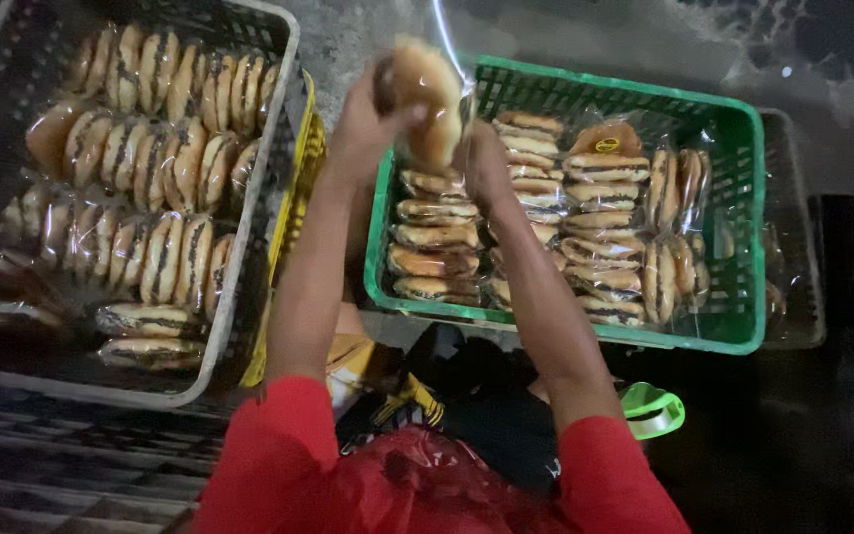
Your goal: The person, sitting on the floor, takes individual plastic-wrapped sandwiches from a crate and places them into another green crate, using a tape dispenser to seal the bags before putting them in the crate.
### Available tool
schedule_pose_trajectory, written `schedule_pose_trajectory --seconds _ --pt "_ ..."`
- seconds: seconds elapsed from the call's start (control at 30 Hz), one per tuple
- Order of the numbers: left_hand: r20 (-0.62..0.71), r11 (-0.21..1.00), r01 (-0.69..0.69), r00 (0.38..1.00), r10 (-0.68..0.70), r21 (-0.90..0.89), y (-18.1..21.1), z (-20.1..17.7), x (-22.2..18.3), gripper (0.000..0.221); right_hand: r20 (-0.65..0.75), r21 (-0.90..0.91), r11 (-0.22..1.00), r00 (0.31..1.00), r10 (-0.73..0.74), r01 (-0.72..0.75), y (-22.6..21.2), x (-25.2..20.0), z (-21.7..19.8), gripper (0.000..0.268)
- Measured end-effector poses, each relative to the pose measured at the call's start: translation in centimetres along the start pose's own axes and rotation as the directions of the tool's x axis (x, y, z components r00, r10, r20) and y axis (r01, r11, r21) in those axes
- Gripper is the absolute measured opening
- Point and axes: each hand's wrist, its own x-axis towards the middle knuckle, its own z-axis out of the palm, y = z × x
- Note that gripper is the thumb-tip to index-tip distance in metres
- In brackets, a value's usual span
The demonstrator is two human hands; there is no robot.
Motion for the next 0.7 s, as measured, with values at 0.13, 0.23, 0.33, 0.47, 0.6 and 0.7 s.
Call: schedule_pose_trajectory --seconds 0.13,0.23,0.33,0.47,0.6,0.7 --pt "-0.122 0.92 0.0 0.991 0.052 0.392 2.0 5.4 -5.7 0.094 0.188 0.973 0.094 0.958 0.218 -0.212 -2.0 -6.2 -1.5 0.045" --pt "-0.101 0.933 0.203 0.978 -0.181 0.298 1.6 7.5 -10.4 0.078 0.01 0.981 0.185 0.964 0.266 -0.061 -1.9 -14.0 -0.9 0.055" --pt "0.102 0.949 0.236 0.971 -0.219 -0.207 0.2 10.3 -15.2 0.088 -0.417 0.676 0.713 0.895 0.162 0.185 -0.4 -19.0 -0.4 0.039" --pt "0.02 0.952 0.267 0.964 -0.267 -0.148 -2.0 14.8 -19.2 0.084 -0.53 0.512 0.849 0.825 0.196 0.127 1.9 -24.2 -0.3 0.03" --pt "0.252 0.608 0.298 0.954 -0.162 -0.736 -3.6 14.6 -21.2 0.083 -0.186 0.975 0.198 0.867 0.463 0.103 4.6 -27.1 -0.9 0.028" --pt "0.356 0.708 0.49 0.868 -0.345 -0.509 -4.4 15.4 -22.4 0.085 -0.392 0.562 0.827 0.875 0.284 -0.017 6.6 -28.2 0.0 0.03"
